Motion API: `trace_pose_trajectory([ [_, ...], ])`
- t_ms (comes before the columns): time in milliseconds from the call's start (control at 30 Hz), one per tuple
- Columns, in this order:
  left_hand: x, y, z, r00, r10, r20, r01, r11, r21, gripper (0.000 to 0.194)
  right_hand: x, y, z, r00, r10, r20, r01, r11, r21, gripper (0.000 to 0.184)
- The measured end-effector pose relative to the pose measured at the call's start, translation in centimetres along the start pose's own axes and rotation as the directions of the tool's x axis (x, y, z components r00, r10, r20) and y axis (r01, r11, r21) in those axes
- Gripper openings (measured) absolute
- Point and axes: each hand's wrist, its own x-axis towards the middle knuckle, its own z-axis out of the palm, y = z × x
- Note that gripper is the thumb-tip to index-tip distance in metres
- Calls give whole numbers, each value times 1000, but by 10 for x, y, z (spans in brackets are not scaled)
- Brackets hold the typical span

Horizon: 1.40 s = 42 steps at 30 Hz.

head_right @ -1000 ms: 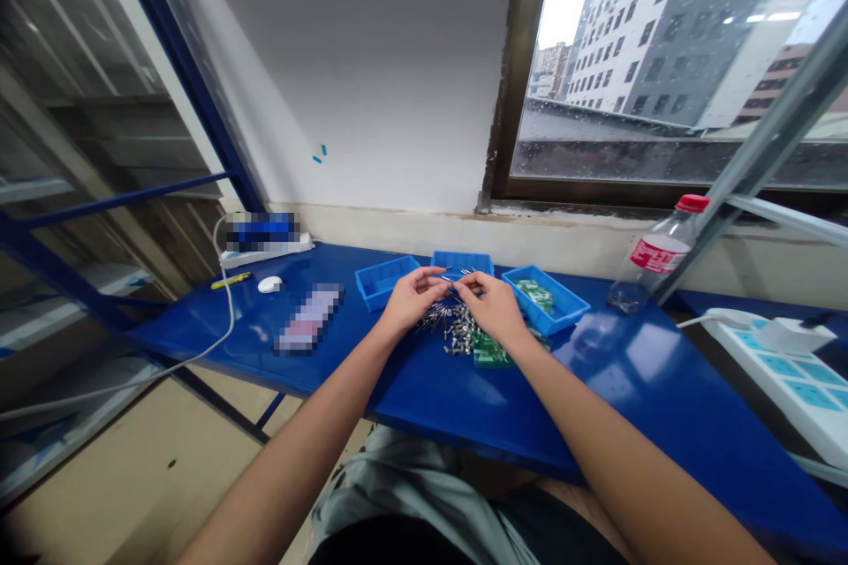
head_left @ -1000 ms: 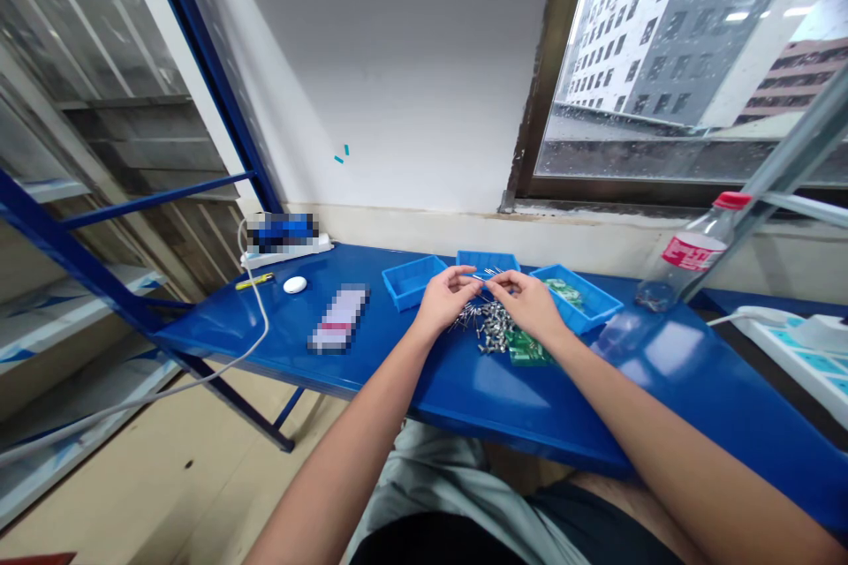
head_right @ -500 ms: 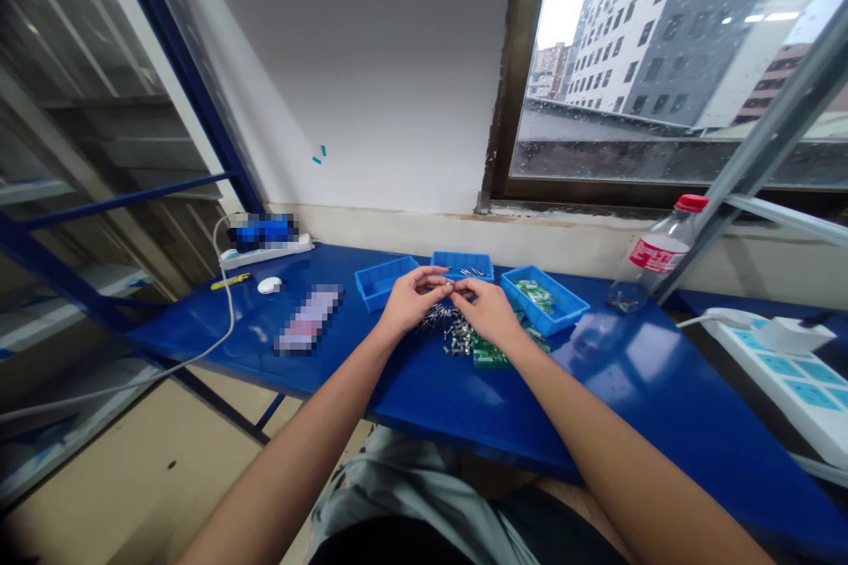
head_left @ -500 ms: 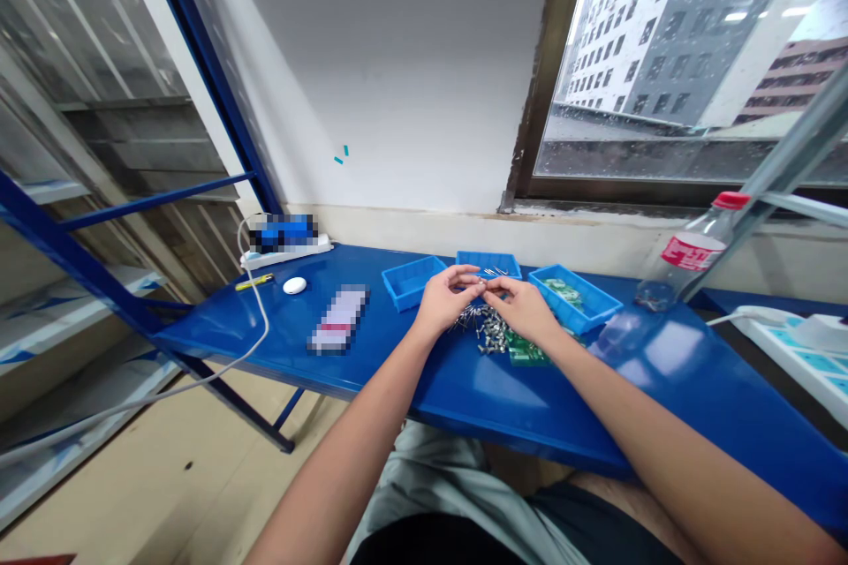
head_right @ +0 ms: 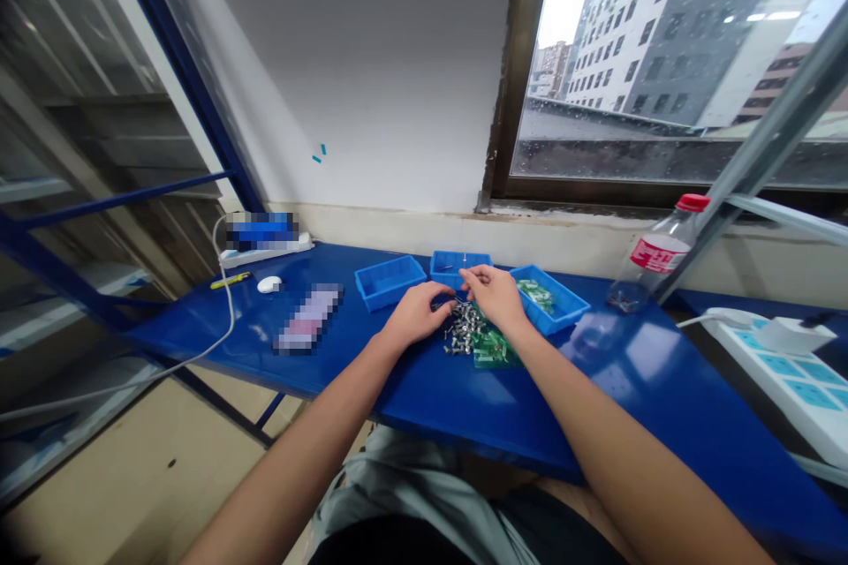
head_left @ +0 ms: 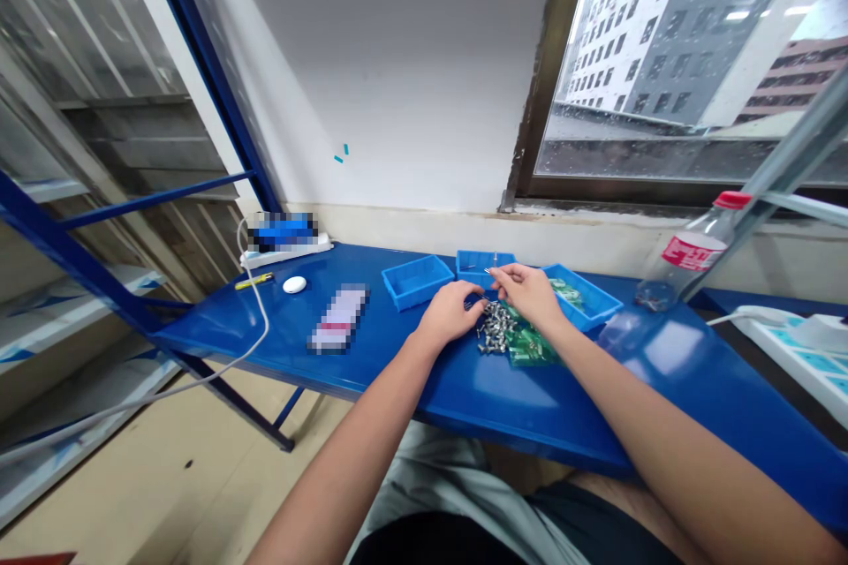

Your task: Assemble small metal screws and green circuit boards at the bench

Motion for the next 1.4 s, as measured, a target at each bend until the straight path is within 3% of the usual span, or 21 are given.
trace_pose_trajectory([
  [200,-1,-2,5,990,77,118,-80,996,28,40,-2,-1,-3,1000,-5,-14,4,997,-71,57],
  [333,0,-2,4,985,73,156,-74,997,6,33,-10,-4,-1,999,-49,-3,48,995,-92,53],
  [800,2,-6,2,991,26,134,-37,996,82,19,-23,-13,1,996,-83,29,86,987,-136,46],
  [1000,2,-7,0,998,-4,56,0,997,75,22,-24,-14,0,995,-90,34,94,985,-147,46],
  [1200,1,-7,0,994,-37,100,31,997,65,21,-24,-13,0,995,-99,34,103,981,-164,47],
  [1400,2,-7,1,997,-31,71,29,999,31,22,-25,-14,1,993,-107,39,112,979,-173,47],
])
